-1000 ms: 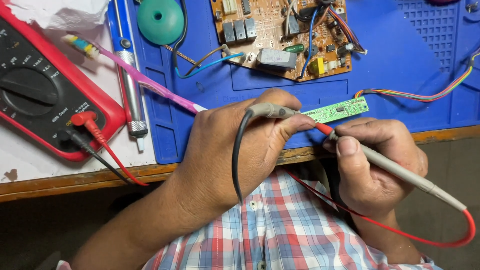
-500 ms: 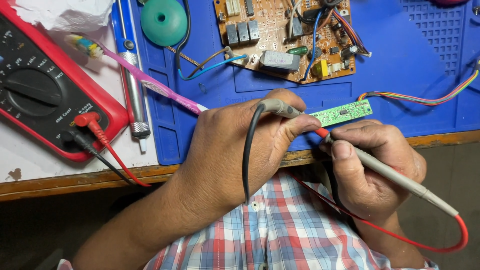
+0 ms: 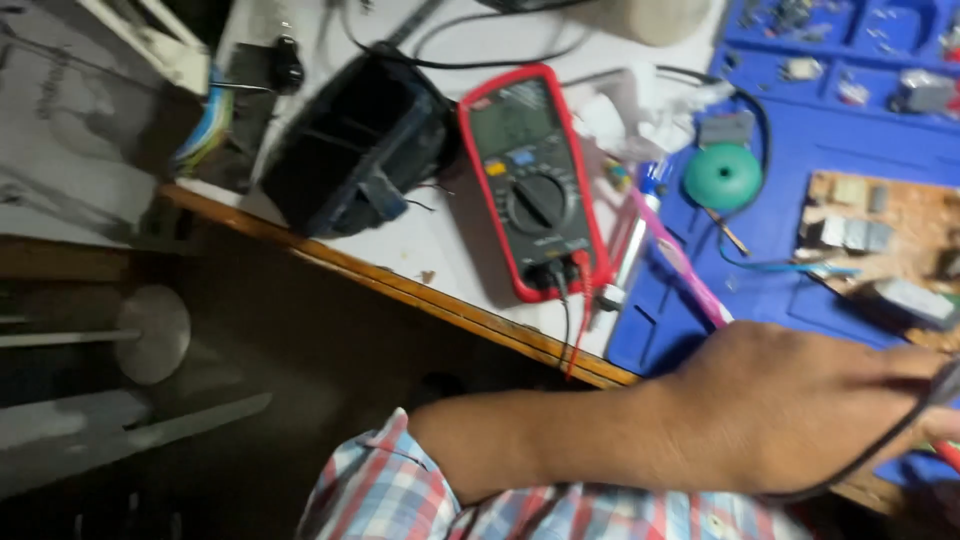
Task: The person cleans a green circuit board with a toothbrush and liquid, then uses a multimeter to test components on that board and a larger brown circuit board.
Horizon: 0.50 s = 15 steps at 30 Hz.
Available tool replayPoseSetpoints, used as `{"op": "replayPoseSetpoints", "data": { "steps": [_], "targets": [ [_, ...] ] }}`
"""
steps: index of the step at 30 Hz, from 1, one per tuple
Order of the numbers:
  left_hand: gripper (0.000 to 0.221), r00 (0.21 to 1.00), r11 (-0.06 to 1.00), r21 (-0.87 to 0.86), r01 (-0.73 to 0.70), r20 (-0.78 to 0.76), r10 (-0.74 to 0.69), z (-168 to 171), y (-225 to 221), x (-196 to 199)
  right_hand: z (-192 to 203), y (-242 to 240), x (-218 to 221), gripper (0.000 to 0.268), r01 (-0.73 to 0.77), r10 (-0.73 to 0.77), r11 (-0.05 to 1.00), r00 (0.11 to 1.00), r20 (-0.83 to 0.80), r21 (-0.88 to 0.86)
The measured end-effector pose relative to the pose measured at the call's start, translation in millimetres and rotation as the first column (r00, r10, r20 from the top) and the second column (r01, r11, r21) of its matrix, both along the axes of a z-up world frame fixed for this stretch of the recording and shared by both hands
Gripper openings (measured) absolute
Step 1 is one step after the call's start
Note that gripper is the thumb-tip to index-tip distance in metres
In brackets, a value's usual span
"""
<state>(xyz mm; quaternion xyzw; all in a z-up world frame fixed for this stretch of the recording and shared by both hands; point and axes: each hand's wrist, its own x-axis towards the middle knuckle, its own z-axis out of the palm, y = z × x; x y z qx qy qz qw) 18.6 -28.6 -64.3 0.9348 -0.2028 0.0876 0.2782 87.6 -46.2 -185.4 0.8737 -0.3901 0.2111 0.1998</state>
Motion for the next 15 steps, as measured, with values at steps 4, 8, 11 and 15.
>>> {"op": "replayPoseSetpoints", "data": {
  "steps": [4, 8, 11, 15],
  "targets": [
    [0.032, 0.985, 0.976, -0.214, -0.036, -0.175, -0.002, 9, -12, 0, -74, 114, 41, 0.041, -0.194, 0.186, 0.970, 0.980, 0.067, 0.144],
    [0.030, 0.991, 0.990, -0.141, -0.030, -0.133, 0.011, 11, -11, 0, -124, 143, 68, 0.037, -0.339, 0.309, 0.904, 0.939, 0.151, 0.259],
    [0.032, 0.994, 0.992, -0.115, -0.045, -0.106, 0.033, 9, -12, 0, -152, 120, 67, 0.034, -0.443, 0.393, 0.833, 0.896, 0.208, 0.332],
    [0.038, 0.994, 0.985, -0.172, -0.025, -0.112, 0.006, 18, -10, 3, -162, 64, 53, 0.031, -0.575, 0.490, 0.705, 0.818, 0.301, 0.416]
  ]
}}
